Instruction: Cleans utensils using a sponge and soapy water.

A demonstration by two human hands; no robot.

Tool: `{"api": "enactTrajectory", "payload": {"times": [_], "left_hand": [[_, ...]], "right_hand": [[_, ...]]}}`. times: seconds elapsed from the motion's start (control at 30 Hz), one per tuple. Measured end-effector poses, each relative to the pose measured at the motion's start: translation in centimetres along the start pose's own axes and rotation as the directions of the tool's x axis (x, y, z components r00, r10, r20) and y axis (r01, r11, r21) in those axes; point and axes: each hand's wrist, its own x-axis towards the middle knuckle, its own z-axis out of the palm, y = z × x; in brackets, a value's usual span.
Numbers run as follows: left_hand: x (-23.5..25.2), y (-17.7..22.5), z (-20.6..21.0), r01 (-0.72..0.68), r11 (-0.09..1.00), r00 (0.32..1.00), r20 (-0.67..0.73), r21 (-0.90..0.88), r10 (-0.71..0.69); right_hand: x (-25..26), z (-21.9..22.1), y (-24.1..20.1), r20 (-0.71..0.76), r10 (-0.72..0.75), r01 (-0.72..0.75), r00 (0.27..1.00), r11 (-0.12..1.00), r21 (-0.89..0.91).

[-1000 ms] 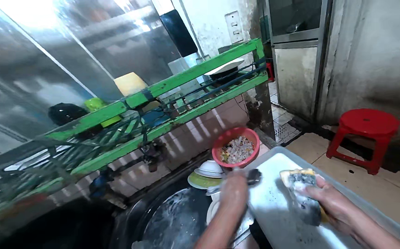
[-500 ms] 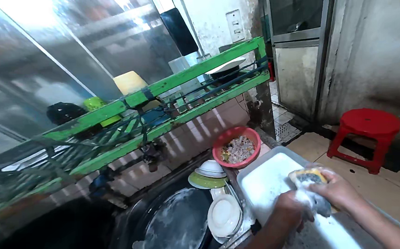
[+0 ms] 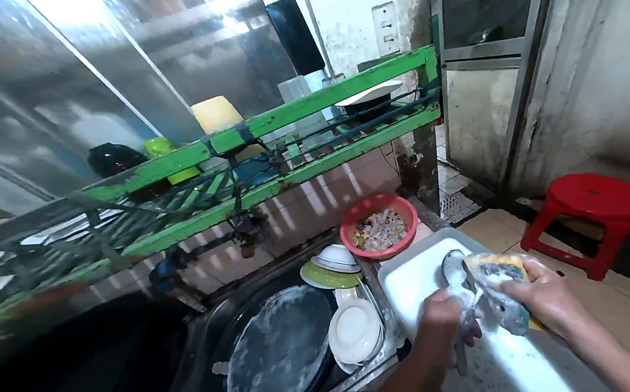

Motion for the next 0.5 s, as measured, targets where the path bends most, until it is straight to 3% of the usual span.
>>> {"api": "enactTrajectory", "payload": {"times": [0.1, 0.17, 0.27, 0.37, 0.5], "left_hand": [[-0.5, 0.0, 0.6, -0.066, 0.995, 0.998, 0.006, 0.072, 0.066], [-0.7, -0.3, 0.7, -0.062, 0.988, 0.997, -0.031, 0.139, 0.067], [-1.3, -0.4, 1.3, 0.001, 0.981, 0.998, -0.064, 0.193, 0.011], [-1.8, 0.5, 1.6, -0.016, 0.984, 0.995, -0.092, 0.176, 0.033], [-1.7, 0.1, 0.8, -0.07, 0.98, 0.994, -0.071, 0.185, 0.084]], "right_hand": [[-1.3, 1.2, 1.2, 0.117, -0.036, 0.04, 0.993, 0.999, -0.034], [-0.7, 1.0, 1.5, 0.176, -0.082, 0.112, 0.981, 0.98, -0.167], [0.9, 0.3, 1.3, 0.1, -0.213, 0.235, 0.972, 0.907, -0.351], [0.1, 1.1, 1.9, 0.088, -0.405, 0.407, 0.91, 0.834, -0.372], [-0.8, 1.4, 2.0, 0.207, -0.361, 0.413, 0.909, 0.84, -0.352]]}}
